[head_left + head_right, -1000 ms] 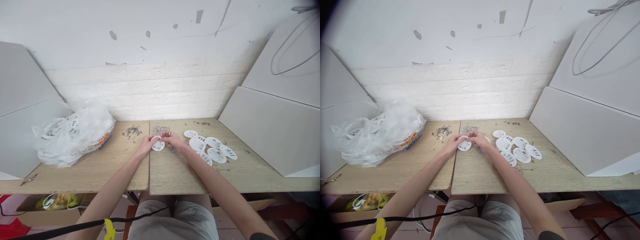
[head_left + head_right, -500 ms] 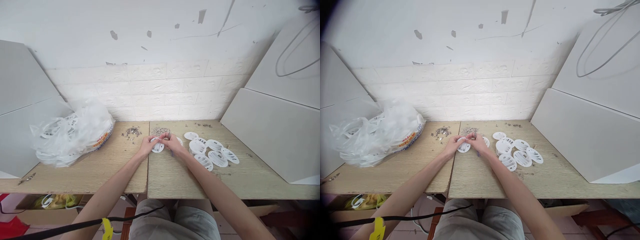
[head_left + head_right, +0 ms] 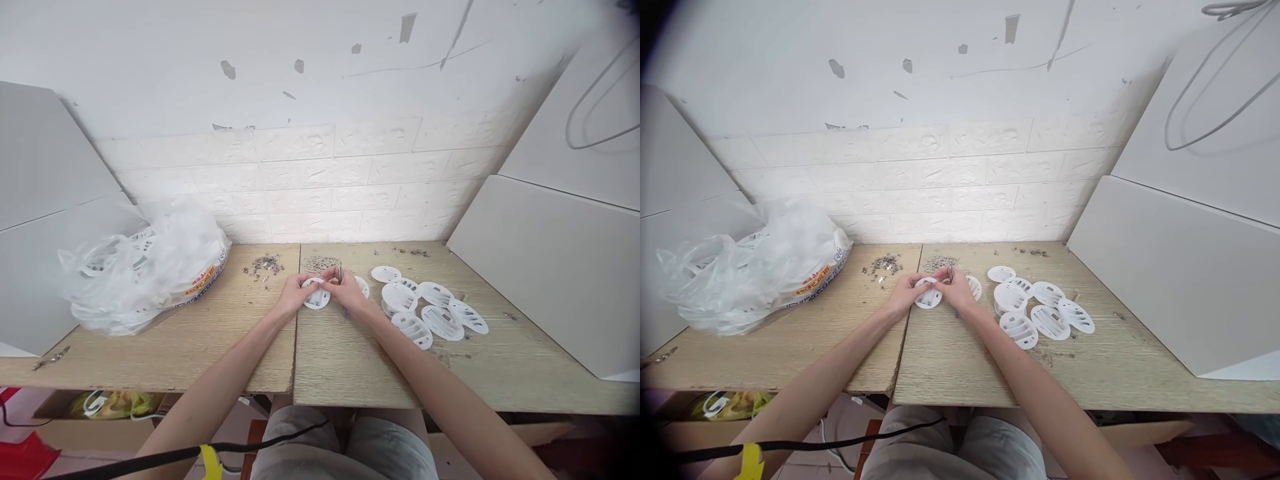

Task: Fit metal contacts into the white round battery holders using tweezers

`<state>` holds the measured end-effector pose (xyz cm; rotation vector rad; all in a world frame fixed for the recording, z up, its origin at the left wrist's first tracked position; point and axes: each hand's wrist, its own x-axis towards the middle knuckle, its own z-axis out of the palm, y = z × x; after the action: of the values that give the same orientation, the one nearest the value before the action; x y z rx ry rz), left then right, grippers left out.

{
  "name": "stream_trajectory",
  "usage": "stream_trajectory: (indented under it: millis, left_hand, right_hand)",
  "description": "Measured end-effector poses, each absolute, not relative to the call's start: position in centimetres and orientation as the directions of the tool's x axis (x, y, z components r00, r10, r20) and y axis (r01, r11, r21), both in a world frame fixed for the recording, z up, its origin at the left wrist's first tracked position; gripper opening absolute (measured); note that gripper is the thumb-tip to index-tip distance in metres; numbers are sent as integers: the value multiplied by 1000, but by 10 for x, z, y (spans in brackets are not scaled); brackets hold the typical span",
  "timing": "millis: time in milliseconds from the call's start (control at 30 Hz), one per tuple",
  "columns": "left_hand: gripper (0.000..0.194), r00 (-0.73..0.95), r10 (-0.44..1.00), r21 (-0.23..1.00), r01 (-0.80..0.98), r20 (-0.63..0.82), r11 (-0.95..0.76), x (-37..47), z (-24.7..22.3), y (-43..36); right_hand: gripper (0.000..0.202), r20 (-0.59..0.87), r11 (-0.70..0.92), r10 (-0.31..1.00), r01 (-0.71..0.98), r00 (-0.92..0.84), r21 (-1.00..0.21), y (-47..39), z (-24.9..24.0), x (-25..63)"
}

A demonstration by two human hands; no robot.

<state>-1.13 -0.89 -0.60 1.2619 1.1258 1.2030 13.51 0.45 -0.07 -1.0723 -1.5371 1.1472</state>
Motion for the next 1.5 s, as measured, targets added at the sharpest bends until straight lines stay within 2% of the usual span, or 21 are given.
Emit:
stream_trajectory:
  millis: [200, 333, 400, 467, 567, 733, 867, 1000, 1067, 1200, 1333, 1400, 1500]
  left_hand:
    - [16, 17, 998, 995, 78, 66, -67, -8, -10, -7]
    - [17, 15, 999, 997, 57, 51, -52, -8, -7, -9]
    - [24, 75, 997, 999, -36, 14, -11, -11, -1, -11]
    - [30, 217, 976, 970, -234, -13, 65, -14, 7, -15]
    - [33, 367, 930, 904, -406, 24, 136, -17, 17, -19]
    - [31, 284, 958, 886, -450, 25, 110, -18, 19, -20]
    - [29, 273, 961, 920, -387, 50, 63, -16, 15, -20]
    - [52, 266, 958, 986, -153, 108, -68, -12, 9, -23]
    - [61, 285, 942, 984, -58, 179, -169, -10, 4, -24]
    - [59, 322, 898, 942, 49, 299, -332, -6, -1, -26]
    - [56, 233, 954, 982, -14, 187, -189, -6, 3, -25]
    - [52, 168, 982, 986, -153, 88, -62, -7, 7, -23]
    - [42, 147, 989, 928, -367, -14, 67, -11, 13, -20]
  right_hand:
    - [25, 176, 217, 951, 146, -254, -965, 11, -10, 136]
    - [22, 181, 227, 951, 164, -252, -960, 8, -6, 137]
    - [20, 141, 171, 960, 106, -243, -980, 4, 1, 139]
    - [21, 95, 99, 969, 9, -229, -995, 0, 9, 142]
    - [24, 57, 33, 976, -116, -211, -993, -2, 18, 148]
    - [21, 39, 16, 973, -102, -227, -995, -3, 15, 148]
    - [17, 40, 40, 977, -8, -210, -999, -3, 7, 144]
    - [20, 124, 142, 975, 83, -184, -986, 0, -1, 145]
    - [22, 160, 184, 973, 143, -164, -972, 2, -5, 146]
    - [16, 181, 217, 971, 247, -159, -945, 4, -8, 146]
    - [16, 135, 181, 970, 231, -201, -956, 6, -6, 148]
    - [24, 106, 164, 963, 227, -248, -960, 6, -4, 149]
    - [34, 100, 195, 948, 305, -302, -932, 3, 0, 151]
